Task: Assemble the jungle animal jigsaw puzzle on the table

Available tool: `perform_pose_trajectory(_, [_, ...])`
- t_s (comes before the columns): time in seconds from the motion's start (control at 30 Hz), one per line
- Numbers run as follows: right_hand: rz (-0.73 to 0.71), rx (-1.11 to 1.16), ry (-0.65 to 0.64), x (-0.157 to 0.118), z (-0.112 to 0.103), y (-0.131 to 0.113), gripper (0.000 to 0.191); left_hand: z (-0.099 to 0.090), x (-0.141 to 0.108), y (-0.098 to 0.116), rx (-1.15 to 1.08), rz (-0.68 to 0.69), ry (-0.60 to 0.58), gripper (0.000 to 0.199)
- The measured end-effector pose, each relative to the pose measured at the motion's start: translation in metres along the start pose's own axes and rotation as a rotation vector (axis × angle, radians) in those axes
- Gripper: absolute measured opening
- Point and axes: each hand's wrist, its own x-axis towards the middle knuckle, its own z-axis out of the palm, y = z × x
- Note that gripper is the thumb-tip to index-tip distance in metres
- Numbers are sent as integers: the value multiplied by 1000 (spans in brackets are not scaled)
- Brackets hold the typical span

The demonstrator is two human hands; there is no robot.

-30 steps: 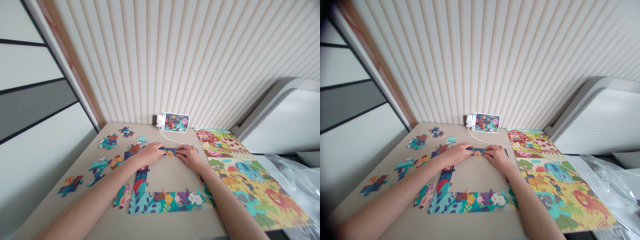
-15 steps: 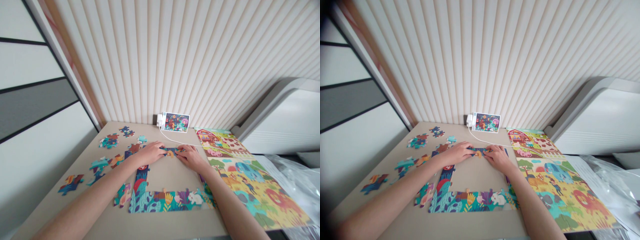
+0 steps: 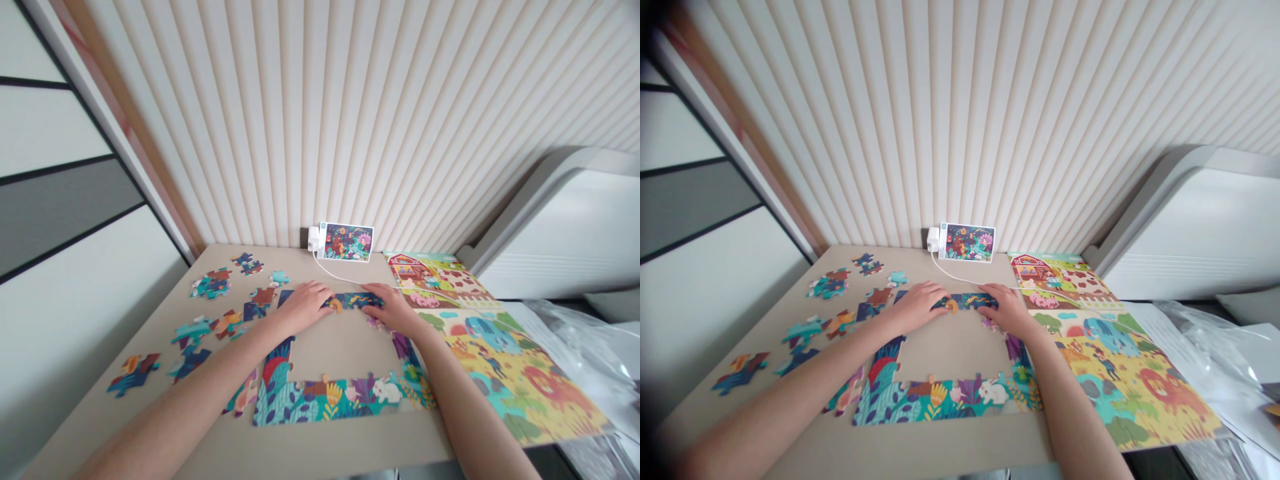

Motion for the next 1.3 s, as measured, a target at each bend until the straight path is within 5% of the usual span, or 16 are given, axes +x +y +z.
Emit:
perform_pose_trajectory(0.37, [-65,-97,-67,-7,-1,-5,30,-6,-7,-16,22,-2,-18,35])
perform_pose_trajectory(1.07, [-77,-101,-14,-6,4,-11,32,3,2,-4,-22,-37,26,34])
perform_pose_trajectory(1.3, [-134,-101,1,-4,5,-29,32,5,5,-3,-48,-42,58,36])
